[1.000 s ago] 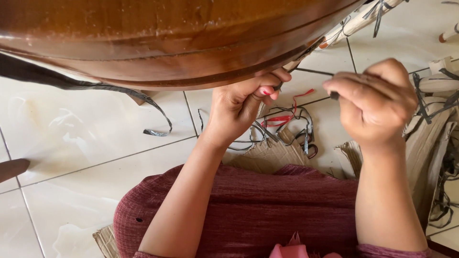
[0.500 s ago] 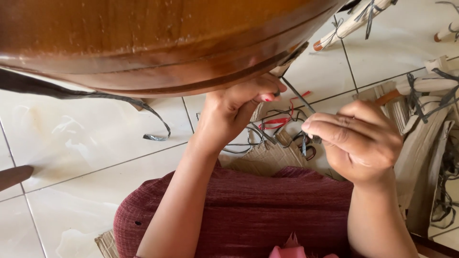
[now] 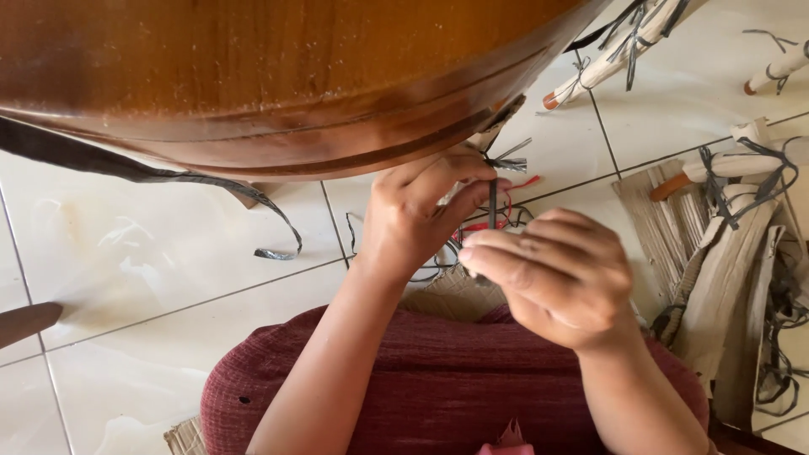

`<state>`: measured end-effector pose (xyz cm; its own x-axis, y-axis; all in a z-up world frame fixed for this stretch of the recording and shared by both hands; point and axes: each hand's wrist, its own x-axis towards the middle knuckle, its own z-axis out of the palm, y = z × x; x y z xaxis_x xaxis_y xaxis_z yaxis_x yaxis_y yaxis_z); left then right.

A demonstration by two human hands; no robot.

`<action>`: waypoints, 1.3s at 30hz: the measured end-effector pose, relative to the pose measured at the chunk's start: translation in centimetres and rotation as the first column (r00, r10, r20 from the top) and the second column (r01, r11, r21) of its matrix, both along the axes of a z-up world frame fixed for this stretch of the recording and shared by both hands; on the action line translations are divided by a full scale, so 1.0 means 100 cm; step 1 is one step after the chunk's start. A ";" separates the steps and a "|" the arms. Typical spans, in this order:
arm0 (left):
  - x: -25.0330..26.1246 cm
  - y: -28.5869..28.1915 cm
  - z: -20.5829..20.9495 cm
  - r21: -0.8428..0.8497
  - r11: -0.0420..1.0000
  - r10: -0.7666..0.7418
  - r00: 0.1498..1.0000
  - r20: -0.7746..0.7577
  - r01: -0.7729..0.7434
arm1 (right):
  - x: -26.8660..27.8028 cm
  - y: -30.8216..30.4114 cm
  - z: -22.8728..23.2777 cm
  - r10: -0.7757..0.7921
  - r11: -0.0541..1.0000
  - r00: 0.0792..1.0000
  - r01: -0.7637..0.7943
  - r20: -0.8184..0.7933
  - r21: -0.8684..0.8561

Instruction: Wrapping a wooden chair leg with protective cardboard and securing it with ribbon and string

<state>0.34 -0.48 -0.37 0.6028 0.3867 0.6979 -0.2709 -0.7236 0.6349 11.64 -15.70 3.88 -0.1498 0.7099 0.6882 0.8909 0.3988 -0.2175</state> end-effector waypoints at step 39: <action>-0.001 -0.018 -0.031 -0.050 0.877 0.457 0.861 -0.224 -0.478 | 0.046 0.052 -0.059 -0.049 0.963 0.994 0.020 0.103 0.269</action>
